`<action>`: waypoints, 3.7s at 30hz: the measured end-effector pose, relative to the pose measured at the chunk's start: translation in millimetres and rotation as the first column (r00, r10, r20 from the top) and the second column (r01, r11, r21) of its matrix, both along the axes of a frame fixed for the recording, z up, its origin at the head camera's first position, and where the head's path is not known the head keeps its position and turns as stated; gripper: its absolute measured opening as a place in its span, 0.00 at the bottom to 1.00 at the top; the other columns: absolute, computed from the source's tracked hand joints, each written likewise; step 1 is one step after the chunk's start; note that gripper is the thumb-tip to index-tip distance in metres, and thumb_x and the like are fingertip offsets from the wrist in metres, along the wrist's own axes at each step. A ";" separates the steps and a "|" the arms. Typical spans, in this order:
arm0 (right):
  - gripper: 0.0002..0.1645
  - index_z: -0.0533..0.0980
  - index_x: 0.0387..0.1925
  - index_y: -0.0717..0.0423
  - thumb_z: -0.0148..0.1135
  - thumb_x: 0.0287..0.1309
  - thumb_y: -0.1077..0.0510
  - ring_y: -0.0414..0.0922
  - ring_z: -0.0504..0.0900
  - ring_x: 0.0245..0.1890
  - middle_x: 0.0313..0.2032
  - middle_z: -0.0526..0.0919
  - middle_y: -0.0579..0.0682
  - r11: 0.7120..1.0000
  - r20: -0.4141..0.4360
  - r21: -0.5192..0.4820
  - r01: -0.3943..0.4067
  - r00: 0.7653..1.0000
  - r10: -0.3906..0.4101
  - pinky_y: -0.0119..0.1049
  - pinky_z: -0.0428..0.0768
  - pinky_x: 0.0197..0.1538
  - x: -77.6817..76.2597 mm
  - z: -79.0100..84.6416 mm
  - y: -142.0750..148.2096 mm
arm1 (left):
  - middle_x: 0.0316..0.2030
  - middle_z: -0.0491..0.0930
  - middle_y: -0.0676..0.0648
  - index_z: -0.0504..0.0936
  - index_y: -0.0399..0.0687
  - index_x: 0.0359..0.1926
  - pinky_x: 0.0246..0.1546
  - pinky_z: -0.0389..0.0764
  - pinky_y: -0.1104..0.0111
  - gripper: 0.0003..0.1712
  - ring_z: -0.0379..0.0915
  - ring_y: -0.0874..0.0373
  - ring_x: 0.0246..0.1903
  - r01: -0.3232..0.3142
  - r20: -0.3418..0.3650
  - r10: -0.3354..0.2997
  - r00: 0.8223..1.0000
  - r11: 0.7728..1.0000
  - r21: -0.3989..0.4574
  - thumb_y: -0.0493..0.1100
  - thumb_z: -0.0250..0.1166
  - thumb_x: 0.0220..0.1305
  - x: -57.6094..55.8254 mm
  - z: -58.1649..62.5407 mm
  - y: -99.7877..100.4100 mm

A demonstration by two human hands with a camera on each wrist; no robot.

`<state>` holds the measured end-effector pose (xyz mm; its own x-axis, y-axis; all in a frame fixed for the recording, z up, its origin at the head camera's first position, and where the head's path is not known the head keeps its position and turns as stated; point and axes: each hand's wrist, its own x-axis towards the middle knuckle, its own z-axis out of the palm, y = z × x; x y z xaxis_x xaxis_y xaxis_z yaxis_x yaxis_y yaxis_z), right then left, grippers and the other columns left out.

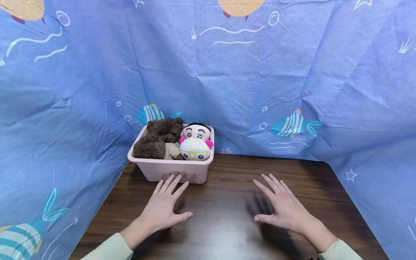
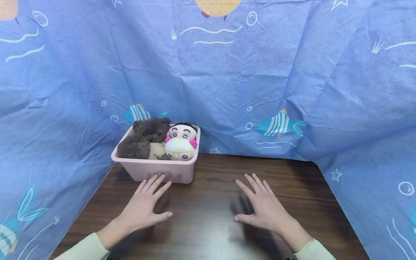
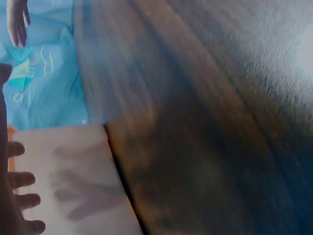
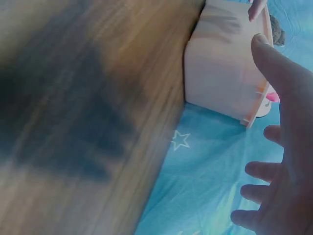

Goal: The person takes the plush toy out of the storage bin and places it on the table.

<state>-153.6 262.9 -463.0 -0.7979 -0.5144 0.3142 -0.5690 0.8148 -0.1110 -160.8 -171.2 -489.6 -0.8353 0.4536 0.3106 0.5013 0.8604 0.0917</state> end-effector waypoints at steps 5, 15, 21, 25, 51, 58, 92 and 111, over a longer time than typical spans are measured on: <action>0.67 0.62 0.77 0.42 0.70 0.39 0.17 0.66 0.62 0.74 0.74 0.65 0.62 0.999 0.007 -0.025 -0.034 0.999 0.034 0.67 0.68 0.69 -14.2 17.7 -4.3 | 0.71 0.71 0.45 0.73 0.57 0.72 0.70 0.67 0.41 0.53 0.67 0.42 0.71 0.010 -0.022 -0.008 1.000 0.997 0.079 0.80 0.67 0.51 -6.3 8.0 -4.7; 0.62 0.61 0.77 0.35 0.74 0.42 0.22 0.54 0.71 0.69 0.72 0.67 0.48 0.992 0.116 -0.123 0.032 0.993 -0.017 0.61 0.80 0.58 -44.4 56.4 -32.4 | 0.63 0.80 0.49 0.80 0.53 0.66 0.63 0.78 0.49 0.43 0.76 0.50 0.63 -0.140 0.185 0.063 0.981 0.889 0.436 0.67 0.76 0.53 -16.4 14.3 -11.8; 0.57 0.67 0.73 0.41 0.77 0.44 0.27 0.50 0.74 0.66 0.67 0.73 0.46 0.987 0.105 -0.157 -0.024 0.994 0.041 0.54 0.77 0.65 -74.5 78.1 -52.9 | 0.57 0.85 0.45 0.82 0.47 0.61 0.59 0.80 0.49 0.35 0.82 0.47 0.56 -0.259 0.322 0.054 0.945 0.725 0.638 0.58 0.78 0.56 -31.8 19.3 -11.3; 0.53 0.70 0.70 0.48 0.80 0.46 0.34 0.51 0.76 0.65 0.64 0.77 0.50 0.975 0.119 -0.217 -0.055 0.989 0.083 0.52 0.76 0.67 -96.5 83.3 -68.4 | 0.50 0.87 0.40 0.84 0.41 0.57 0.48 0.86 0.64 0.28 0.86 0.52 0.45 -0.355 0.403 0.039 0.914 0.557 0.751 0.50 0.77 0.60 -43.8 20.4 -8.1; 0.41 0.76 0.64 0.54 0.79 0.52 0.43 0.53 0.77 0.64 0.60 0.81 0.54 0.960 0.336 -0.278 -0.019 0.935 0.116 0.48 0.76 0.68 -183.9 93.8 -196.7 | 0.28 0.90 0.56 0.73 0.45 0.47 0.27 0.84 0.76 0.12 0.87 0.65 0.29 -0.684 0.653 -0.202 0.730 -0.208 0.699 0.44 0.67 0.71 -64.2 45.7 -17.5; 0.34 0.81 0.55 0.54 0.82 0.47 0.47 0.57 0.71 0.69 0.53 0.87 0.49 0.974 0.273 -0.215 -0.075 0.953 0.134 0.48 0.67 0.74 -191.0 87.4 -209.7 | 0.28 0.90 0.57 0.74 0.48 0.46 0.27 0.83 0.76 0.10 0.87 0.65 0.30 -0.691 0.659 -0.207 0.723 -0.216 0.690 0.45 0.66 0.72 -64.3 44.7 -18.7; 0.25 0.84 0.54 0.48 0.77 0.54 0.51 0.51 0.83 0.56 0.55 0.86 0.49 0.941 0.165 -0.336 -0.049 0.980 0.109 0.47 0.81 0.59 -174.2 112.0 -199.5 | 0.28 0.90 0.56 0.72 0.46 0.47 0.26 0.84 0.76 0.12 0.86 0.67 0.27 -0.671 0.647 -0.179 0.741 -0.189 0.716 0.42 0.66 0.70 -68.5 42.9 -17.0; 0.24 0.84 0.54 0.51 0.78 0.54 0.55 0.48 0.83 0.48 0.53 0.87 0.51 0.845 -0.012 -0.517 -0.135 0.989 0.150 0.47 0.81 0.52 -153.8 188.9 -165.9 | 0.28 0.89 0.57 0.72 0.45 0.47 0.25 0.84 0.76 0.12 0.86 0.66 0.27 -0.667 0.644 -0.175 0.745 -0.194 0.719 0.42 0.66 0.70 -67.5 42.0 -18.2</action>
